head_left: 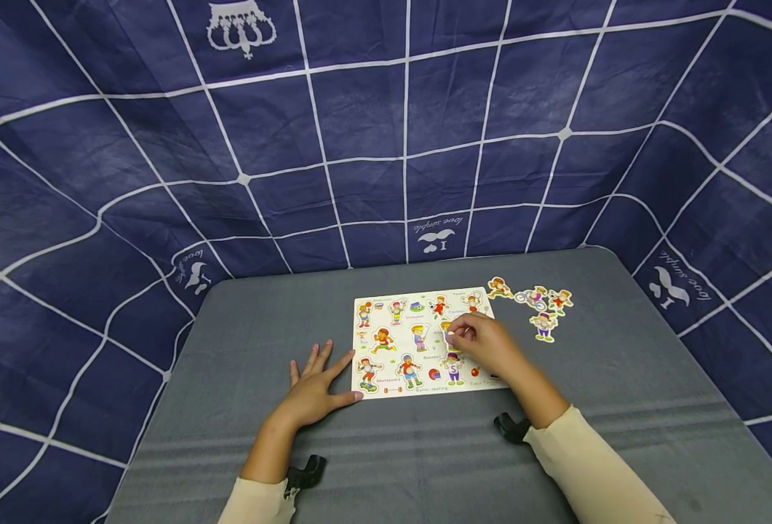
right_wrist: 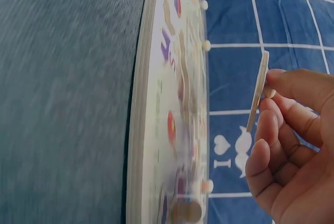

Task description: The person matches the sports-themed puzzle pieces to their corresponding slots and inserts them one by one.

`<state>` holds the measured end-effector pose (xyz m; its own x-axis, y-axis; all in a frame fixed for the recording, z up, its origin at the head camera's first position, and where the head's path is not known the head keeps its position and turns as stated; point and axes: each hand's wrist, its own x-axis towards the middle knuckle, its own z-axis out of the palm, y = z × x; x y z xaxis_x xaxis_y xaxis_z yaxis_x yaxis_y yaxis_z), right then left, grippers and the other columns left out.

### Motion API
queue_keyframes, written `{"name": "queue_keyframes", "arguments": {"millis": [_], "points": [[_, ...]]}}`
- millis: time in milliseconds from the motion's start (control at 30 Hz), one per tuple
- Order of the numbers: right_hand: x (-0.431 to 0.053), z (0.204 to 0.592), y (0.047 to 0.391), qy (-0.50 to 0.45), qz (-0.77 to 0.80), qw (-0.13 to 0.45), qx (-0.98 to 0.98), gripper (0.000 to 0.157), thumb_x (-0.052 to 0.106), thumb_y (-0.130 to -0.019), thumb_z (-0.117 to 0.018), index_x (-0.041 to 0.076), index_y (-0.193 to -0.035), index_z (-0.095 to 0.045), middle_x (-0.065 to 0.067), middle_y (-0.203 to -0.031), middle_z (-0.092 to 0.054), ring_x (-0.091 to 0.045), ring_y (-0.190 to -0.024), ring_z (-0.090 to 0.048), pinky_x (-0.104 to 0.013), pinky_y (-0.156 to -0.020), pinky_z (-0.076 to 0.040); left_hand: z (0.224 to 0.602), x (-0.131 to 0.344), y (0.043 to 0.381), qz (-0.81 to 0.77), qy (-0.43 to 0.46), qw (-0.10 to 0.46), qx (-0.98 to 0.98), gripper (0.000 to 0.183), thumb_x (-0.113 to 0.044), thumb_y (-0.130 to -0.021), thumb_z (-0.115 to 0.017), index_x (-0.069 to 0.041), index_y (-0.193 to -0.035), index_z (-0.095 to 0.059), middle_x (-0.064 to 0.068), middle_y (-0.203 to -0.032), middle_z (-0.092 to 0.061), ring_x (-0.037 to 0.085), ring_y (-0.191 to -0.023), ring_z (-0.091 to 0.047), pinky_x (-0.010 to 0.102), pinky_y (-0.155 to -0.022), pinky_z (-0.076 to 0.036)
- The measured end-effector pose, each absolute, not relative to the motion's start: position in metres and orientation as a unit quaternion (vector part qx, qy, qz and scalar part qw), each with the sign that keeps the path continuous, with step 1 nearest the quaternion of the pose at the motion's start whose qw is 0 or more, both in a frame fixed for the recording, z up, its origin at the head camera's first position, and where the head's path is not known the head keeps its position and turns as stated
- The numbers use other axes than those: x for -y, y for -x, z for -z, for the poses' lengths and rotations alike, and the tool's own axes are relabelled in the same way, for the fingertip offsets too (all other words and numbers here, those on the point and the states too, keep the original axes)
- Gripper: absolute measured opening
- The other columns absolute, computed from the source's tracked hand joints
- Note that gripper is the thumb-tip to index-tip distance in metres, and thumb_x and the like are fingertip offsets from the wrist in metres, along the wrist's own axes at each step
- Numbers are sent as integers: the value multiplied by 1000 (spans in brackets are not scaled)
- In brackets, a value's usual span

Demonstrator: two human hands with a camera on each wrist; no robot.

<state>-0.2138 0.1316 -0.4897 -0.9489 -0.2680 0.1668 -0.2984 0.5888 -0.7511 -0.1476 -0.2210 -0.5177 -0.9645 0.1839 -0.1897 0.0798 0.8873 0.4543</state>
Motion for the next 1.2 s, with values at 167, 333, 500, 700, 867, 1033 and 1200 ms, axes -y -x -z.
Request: {"name": "queue_keyframes", "arguments": {"millis": [167, 333, 500, 700, 867, 1033, 1200], "points": [[-118, 486, 216, -155, -416, -3, 896, 9, 17, -88, -79, 12, -93, -73, 2, -82, -61, -9, -70, -51, -22, -64, -42, 516, 221, 147, -231, -66, 119, -963, 87, -69, -82, -70, -38, -156, -36, 11, -172, -9, 39, -159, 2, 75, -117, 10], [-106, 487, 220, -160, -414, -12, 896, 10, 18, -89, -78, 12, -95, -73, 1, -84, -61, -8, -70, -52, -21, -64, -43, 515, 220, 146, -236, -66, 117, -962, 87, -68, -82, -71, -37, -156, -38, 13, -171, -11, 41, -159, 1, 75, -116, 9], [-96, 492, 225, -157, -410, -24, 898, 8, 19, -89, -77, 14, -95, -74, 2, -87, -63, -9, -74, -54, -23, -68, -45, 515, 220, 147, -233, -69, 116, -963, 87, -68, -82, -71, -37, -156, -38, 13, -171, -11, 41, -159, 1, 76, -116, 9], [-82, 499, 232, -144, -408, -44, 901, 6, 19, -89, -77, 16, -91, -73, 3, -85, -64, -9, -74, -56, -25, -71, -47, 516, 222, 147, -233, -66, 122, -963, 88, -70, -82, -70, -38, -157, -36, 11, -172, -9, 40, -159, 3, 75, -116, 11], [-73, 501, 237, -129, -406, -56, 903, 7, 19, -88, -78, 15, -90, -72, 3, -81, -66, -10, -72, -57, -27, -72, -46, 517, 223, 148, -236, -69, 122, -962, 88, -69, -82, -70, -38, -157, -36, 11, -172, -8, 40, -159, 3, 75, -116, 11], [-68, 503, 240, -117, -396, -61, 909, 7, 19, -87, -78, 16, -88, -72, 3, -81, -64, -11, -72, -56, -28, -71, -45, 517, 222, 149, -237, -70, 119, -962, 88, -69, -82, -70, -37, -156, -37, 12, -172, -9, 40, -159, 2, 76, -116, 11], [-67, 506, 241, -112, -396, -71, 908, 9, 19, -87, -79, 17, -85, -70, 3, -78, -62, -12, -70, -54, -28, -69, -44, 517, 221, 149, -236, -70, 122, -961, 87, -69, -82, -70, -38, -156, -36, 11, -172, -8, 40, -159, 3, 75, -116, 11]]}}
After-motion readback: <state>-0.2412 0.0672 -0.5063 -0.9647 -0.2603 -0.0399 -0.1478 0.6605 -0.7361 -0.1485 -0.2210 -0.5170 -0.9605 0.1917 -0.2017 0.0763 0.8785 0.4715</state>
